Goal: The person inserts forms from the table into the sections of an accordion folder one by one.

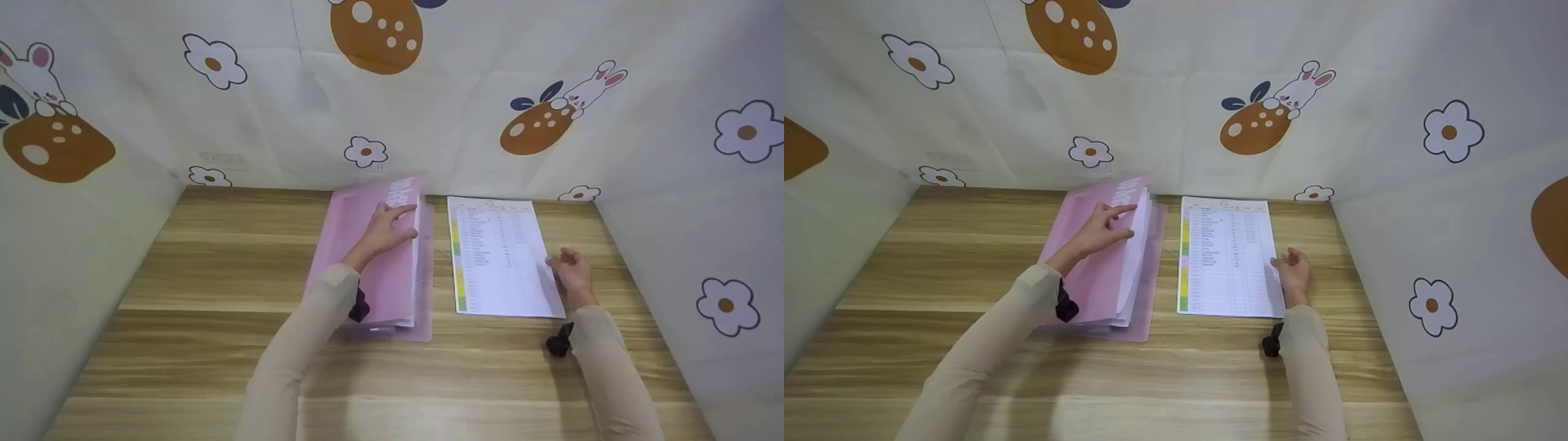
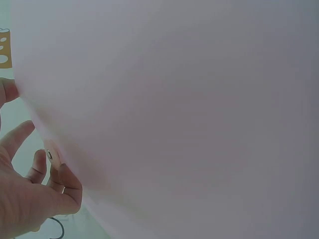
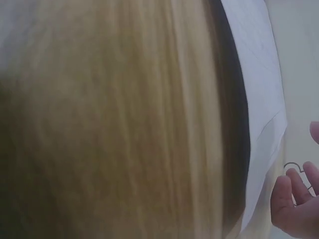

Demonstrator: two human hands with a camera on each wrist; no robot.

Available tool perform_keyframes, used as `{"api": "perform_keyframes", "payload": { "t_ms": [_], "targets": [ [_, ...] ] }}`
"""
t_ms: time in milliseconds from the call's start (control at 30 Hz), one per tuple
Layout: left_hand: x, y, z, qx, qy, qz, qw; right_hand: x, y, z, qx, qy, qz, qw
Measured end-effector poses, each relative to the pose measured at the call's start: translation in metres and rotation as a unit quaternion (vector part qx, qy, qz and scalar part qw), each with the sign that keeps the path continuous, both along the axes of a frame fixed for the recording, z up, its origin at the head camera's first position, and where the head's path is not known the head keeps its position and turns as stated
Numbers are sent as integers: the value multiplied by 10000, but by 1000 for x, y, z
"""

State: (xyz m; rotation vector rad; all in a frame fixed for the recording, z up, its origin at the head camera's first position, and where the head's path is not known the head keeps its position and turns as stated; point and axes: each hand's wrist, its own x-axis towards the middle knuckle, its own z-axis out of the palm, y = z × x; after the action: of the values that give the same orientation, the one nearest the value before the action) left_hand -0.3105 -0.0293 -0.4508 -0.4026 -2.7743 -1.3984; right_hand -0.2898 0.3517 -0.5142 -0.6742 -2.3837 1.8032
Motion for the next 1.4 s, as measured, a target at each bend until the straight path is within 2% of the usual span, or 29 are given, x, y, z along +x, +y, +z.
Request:
{"api": "perform_keyframes", "payload": {
  "t_ms": [233,467,567,700,800,967,1167,1267,1400],
  "targets": [
    [0,0,0,16,8,-8,10000,4,0,5,308,-461,372,9978],
    [-1,0,-1,18,-41,4,10000,4,-3,3,882,-481,767,9920],
    [-1,1,-2,58,-65,14,10000,4,-5,1,1421,-541,1006,9832],
    [0,0,-1,155,-112,-26,9998,6,-8,2,2146,-639,1313,9657],
    [1,0,-1,177,-102,-58,9998,6,-11,3,2331,-669,1461,9591],
    [0,0,-1,119,7,-64,9999,5,-15,2,2223,-707,1509,9606],
    [0,1,-1,60,-30,-46,10000,3,-14,3,2147,-484,1780,9591],
    [0,1,-1,32,-90,-22,10000,3,-10,4,1925,-437,1867,9624],
    [0,0,-1,-12,-98,-10,10000,3,-5,5,1341,-448,1898,9716]
  ]
}}
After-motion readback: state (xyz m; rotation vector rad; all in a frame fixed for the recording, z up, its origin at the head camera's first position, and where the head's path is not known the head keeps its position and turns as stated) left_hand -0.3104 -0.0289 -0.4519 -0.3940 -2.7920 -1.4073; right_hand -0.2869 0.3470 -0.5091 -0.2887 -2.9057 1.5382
